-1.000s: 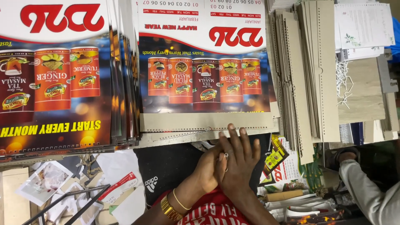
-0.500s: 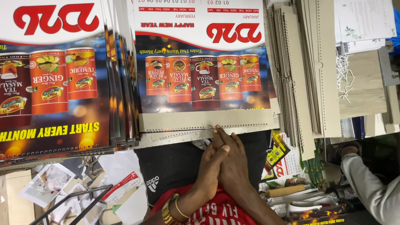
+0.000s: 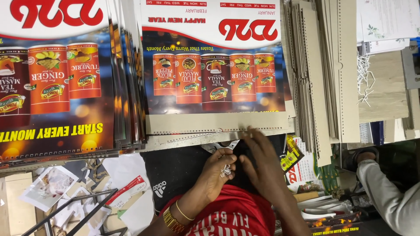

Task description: The person is assembling wall calendars by inserting a metal wire through the spiral binding holes. They manipulate the wire with their hands to thread it through the holes and then bend the ends to secure the calendar pages together.

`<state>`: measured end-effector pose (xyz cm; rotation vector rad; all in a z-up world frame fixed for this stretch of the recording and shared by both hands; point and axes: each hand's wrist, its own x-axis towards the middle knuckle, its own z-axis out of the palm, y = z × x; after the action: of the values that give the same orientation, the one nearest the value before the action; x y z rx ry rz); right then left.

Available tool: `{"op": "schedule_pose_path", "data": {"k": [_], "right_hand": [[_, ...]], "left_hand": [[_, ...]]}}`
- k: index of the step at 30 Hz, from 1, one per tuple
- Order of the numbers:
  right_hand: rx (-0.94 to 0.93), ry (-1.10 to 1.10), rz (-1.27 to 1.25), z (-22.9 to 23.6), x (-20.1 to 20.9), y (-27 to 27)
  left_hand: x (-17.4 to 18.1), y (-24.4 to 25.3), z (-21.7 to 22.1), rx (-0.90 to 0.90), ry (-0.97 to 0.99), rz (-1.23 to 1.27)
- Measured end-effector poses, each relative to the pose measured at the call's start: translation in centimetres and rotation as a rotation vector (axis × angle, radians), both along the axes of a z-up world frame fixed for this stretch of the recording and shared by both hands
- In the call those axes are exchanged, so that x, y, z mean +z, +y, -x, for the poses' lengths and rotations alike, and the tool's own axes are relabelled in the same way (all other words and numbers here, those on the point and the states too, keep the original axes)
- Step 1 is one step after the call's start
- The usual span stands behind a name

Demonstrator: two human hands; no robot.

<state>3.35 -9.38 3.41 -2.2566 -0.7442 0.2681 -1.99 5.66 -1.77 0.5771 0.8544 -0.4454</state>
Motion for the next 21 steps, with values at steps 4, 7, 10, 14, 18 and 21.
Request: {"op": "schedule_pose_path", "data": {"k": [4,7,10,14,18,21], "right_hand": [[-0.078,-0.266,0.27,-4.4,-2.5,-1.7],[0.032,-0.266,0.466,-7.2,-4.1,-1.9],[0.037,-0.254,0.495,-8.0,-3.2,-1.5],[0.079,-0.145,0.518,-9.2,-2.3,-1.3],[0.081,-0.03,0.522,-9.2,-1.3,-1.1],[0.068,-0.113,0.549,-8.5,-2.4,-1.8]], "left_hand": [[-0.6,-0.1,0.4,-0.16,0.024,0.056],[-1.0,0.0,1.4,-0.237,-0.235,-0.061],[-0.6,0.9,1.6,-0.297,-0.313,0.006],[-0.9,1.4,2.3,-0.353,-0.337,0.041],[-0.6,1.8,2.4,-0.448,-0.375,0.049],[-0.2,1.7,2.1,-0.473,-0.354,0.018]]}}
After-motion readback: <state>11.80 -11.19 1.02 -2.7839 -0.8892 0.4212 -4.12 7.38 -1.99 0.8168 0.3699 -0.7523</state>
